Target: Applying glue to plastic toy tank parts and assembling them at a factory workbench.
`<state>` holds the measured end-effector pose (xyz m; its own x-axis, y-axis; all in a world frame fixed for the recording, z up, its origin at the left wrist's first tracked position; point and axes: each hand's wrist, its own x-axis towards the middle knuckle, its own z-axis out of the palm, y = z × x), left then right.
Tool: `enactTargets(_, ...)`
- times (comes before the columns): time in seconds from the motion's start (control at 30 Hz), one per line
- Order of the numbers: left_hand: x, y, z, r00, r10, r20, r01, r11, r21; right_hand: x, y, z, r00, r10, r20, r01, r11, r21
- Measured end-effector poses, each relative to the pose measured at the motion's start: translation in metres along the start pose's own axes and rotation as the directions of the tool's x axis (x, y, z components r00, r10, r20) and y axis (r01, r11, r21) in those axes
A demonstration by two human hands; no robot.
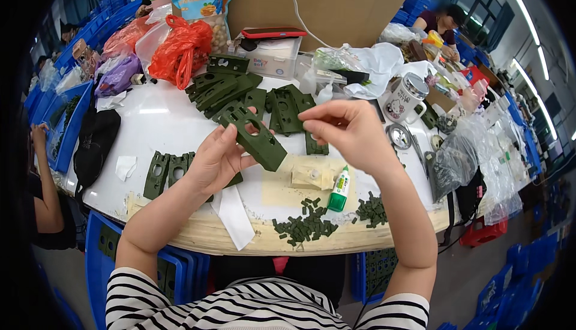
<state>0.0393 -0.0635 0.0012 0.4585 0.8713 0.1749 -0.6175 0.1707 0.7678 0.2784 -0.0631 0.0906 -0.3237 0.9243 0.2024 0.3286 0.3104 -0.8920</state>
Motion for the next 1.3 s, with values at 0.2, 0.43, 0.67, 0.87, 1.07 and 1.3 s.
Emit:
enactTargets(0.2,-0.003,0.01,0.005,0.998,0.03,-0.062,-0.03,1.0,-0.002,-0.003,0.009,0.022,0.991,0.085,0.1,-0.111,0.95,0.293)
enactTargets(0.43,-0.005,0.011,0.012,0.992,0.119,-0.052,-0.111,0.984,0.141,-0.018,0.029,0.019,0.969,0.229,0.094,-0.244,0.821,0.517)
enactTargets(0.67,-0.005,0.002,0.007,0.987,0.14,0.081,-0.161,0.88,0.446,-0.017,0.034,0.017,0.976,0.209,0.062,-0.209,0.814,0.542)
enactTargets(0.87,-0.006,-0.005,0.012,0.961,0.193,0.197,-0.265,0.849,0.457,-0.024,0.039,0.031,0.994,-0.006,-0.107,0.041,0.943,0.329)
enactTargets(1.07,-0.008,-0.008,0.014,0.949,0.221,0.223,-0.307,0.802,0.512,-0.025,0.041,0.038,0.991,-0.024,-0.13,0.061,0.955,0.292)
enactTargets(1.3,-0.008,-0.007,0.01,0.93,0.18,0.32,-0.356,0.653,0.668,-0.024,0.046,0.04,0.997,0.029,-0.071,0.002,0.915,0.403)
